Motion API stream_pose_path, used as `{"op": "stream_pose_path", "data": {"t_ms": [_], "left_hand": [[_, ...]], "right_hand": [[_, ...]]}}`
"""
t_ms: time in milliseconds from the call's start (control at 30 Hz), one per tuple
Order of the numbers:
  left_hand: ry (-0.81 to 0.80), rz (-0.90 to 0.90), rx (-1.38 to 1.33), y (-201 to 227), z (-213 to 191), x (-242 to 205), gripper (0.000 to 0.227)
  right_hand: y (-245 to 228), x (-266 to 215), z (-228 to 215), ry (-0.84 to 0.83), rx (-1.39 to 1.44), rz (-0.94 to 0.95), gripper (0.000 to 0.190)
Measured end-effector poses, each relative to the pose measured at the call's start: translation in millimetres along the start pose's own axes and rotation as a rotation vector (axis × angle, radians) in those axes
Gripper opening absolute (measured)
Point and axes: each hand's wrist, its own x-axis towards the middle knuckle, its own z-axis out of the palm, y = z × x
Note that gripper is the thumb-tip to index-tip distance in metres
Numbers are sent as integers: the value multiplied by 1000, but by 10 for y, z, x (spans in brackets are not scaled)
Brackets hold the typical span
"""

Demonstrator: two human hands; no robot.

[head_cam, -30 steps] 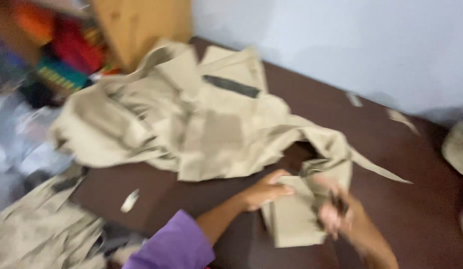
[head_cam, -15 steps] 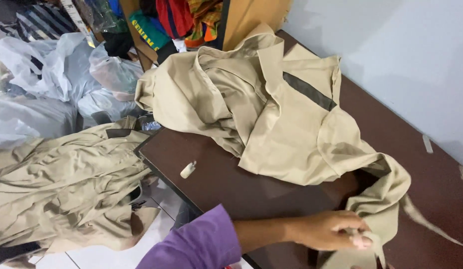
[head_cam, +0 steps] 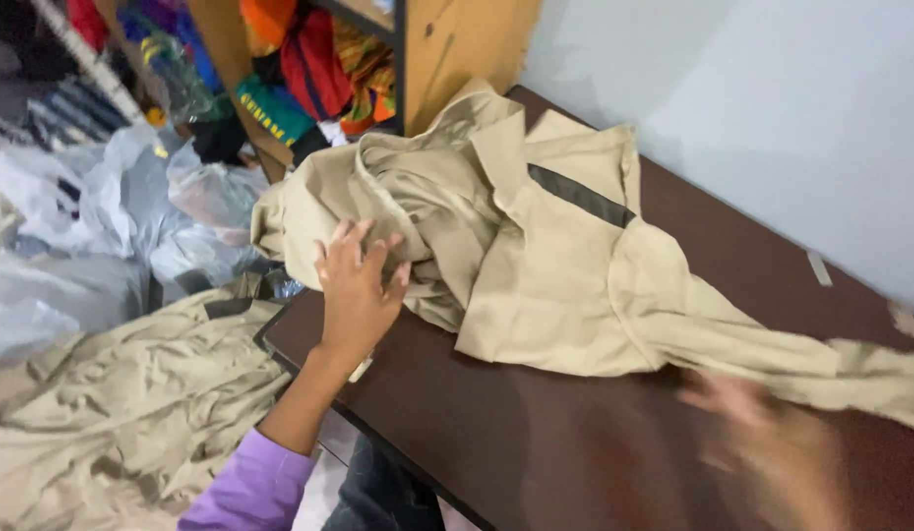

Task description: The person uses a pair of scissors to cut a beige fabric garment laid out on a brown table. They trim the edges and remove sections of the material, occasionally lifting and repositioning the fabric to access different areas.

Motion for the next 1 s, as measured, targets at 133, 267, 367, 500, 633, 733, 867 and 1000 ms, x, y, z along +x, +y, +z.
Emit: {"op": "stream_pose_path", "data": {"t_ms": [133,267,367,500,633,733,867,1000], "left_hand": [[-312,-100,69,-60,222,-185,41],[-491,-171,62,20,-19,-161,50],[-572,-157,107,-141,-62,-186,48],[-135,11,226,47,-140,11,33],[-308,101,-207,682,-196,489,49],[-369,263,-349,1132,97,736,62],[-801,488,-265,1953,427,1096,95],[-1215,544,-292,2613,1034,876,101]], "right_hand": [[-259,-205,1318,-428,218,-72,33],[-46,250,2425,-425,-210,-449,23],[-175,-84,2041,-549,602,-36,48],[211,185,1252,-526,913,46,20],[628,209,406,-449,899,-120,10],[726,110,-158,-367,772,-227,12],[743,101,-841,-497,603,-487,17],[687,49,-1261,-408,570,-437,19]]}}
